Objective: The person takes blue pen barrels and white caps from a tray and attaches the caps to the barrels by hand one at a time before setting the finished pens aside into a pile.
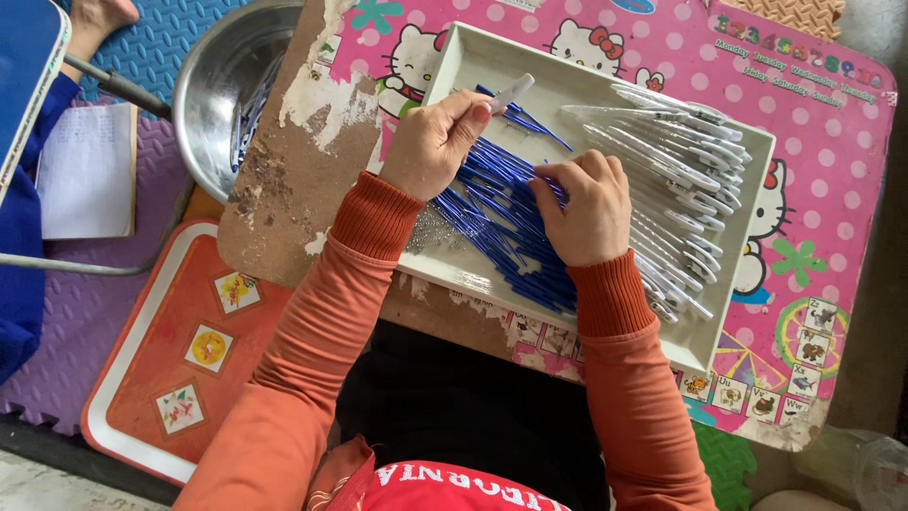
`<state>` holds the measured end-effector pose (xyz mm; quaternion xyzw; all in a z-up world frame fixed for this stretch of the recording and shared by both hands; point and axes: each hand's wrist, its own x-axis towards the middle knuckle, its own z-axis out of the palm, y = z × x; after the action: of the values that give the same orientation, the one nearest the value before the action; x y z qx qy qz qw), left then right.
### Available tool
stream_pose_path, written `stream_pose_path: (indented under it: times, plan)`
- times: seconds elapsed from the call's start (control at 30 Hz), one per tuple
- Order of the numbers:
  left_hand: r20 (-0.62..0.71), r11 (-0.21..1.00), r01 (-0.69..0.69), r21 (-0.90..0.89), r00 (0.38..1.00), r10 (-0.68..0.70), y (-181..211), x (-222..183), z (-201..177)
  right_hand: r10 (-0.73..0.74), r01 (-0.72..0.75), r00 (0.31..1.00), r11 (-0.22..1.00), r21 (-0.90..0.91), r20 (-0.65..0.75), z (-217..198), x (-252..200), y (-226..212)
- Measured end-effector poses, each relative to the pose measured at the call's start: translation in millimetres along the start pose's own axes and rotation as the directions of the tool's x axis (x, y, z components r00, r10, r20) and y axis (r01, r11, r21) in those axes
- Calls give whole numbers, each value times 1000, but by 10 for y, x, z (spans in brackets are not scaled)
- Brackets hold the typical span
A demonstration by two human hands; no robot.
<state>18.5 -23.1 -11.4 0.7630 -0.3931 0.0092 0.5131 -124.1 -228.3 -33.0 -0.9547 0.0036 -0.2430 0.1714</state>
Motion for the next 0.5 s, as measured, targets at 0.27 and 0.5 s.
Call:
stream_pose_path:
  times: [0.27,0.5]
  plan:
    - [-49,997,25,-68,998,-28,12,-23,0,-177,141,977,955,-262,-116,168,49,-83]
    - [-67,996,43,-73,997,-48,-79,-15,17,-143,114,975,979,-171,-173,301,-45,156]
